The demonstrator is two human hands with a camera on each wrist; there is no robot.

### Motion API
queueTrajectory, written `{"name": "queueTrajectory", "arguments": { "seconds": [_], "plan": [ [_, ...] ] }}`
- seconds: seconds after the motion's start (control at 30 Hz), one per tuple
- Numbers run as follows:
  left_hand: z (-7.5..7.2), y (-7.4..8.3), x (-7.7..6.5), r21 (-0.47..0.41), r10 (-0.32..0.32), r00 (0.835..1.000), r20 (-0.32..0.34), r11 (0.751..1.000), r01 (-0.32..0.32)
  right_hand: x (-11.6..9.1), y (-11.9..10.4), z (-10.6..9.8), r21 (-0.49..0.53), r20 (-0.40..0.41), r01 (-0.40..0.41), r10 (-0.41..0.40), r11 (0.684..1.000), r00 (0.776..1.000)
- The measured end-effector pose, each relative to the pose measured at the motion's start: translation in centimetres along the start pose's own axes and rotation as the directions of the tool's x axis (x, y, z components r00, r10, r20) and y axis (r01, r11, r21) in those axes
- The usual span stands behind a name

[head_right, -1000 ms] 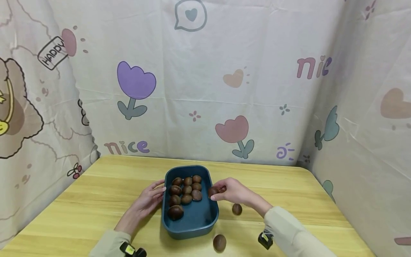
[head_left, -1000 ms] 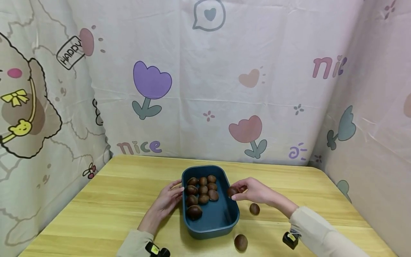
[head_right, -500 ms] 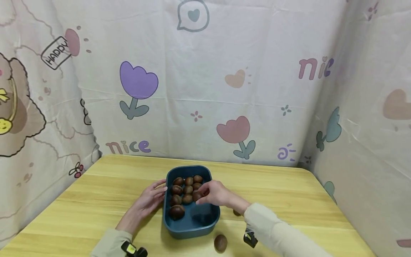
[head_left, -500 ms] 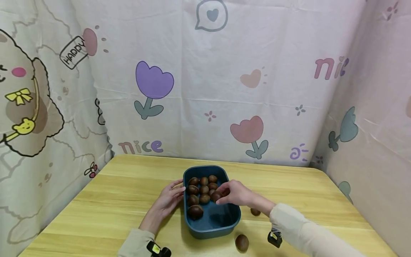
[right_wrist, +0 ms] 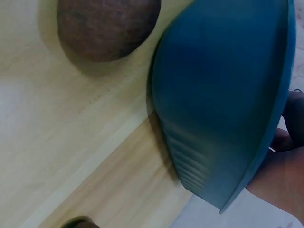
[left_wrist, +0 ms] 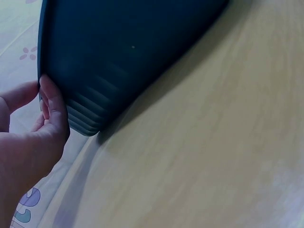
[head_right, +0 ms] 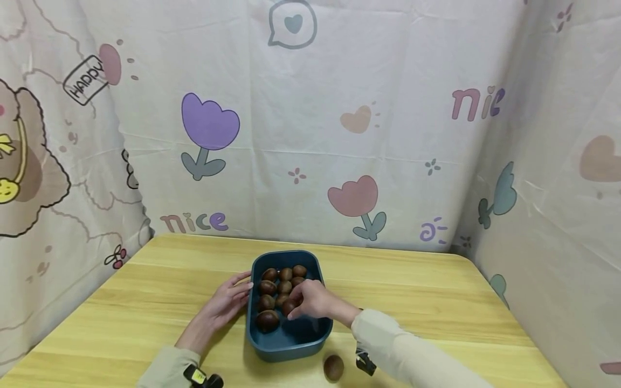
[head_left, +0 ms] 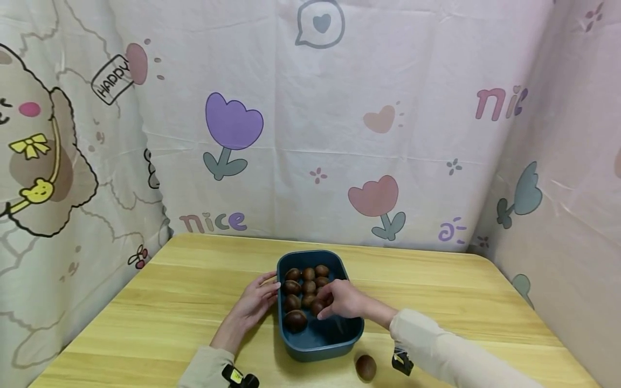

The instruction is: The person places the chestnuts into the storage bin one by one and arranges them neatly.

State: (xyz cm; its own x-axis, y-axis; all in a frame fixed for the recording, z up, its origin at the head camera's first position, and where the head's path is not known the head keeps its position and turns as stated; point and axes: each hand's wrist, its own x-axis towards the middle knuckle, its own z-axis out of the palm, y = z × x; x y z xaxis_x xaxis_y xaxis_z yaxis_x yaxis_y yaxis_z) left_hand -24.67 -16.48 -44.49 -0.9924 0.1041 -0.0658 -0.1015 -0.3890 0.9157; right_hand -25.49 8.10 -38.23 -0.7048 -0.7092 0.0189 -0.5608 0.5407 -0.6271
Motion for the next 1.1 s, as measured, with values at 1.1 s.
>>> {"name": "queueTrajectory", "arguments": {
  "seconds": [1.1],
  "plan": [
    [0.1, 0.1, 0.0, -0.001, -0.002, 1.0, -0.008, 1.0, 0.002, 0.0, -0.5, 1.3, -0.037, -0.123, -0.046, 0.041, 0.998, 0.992]
  ]
}}
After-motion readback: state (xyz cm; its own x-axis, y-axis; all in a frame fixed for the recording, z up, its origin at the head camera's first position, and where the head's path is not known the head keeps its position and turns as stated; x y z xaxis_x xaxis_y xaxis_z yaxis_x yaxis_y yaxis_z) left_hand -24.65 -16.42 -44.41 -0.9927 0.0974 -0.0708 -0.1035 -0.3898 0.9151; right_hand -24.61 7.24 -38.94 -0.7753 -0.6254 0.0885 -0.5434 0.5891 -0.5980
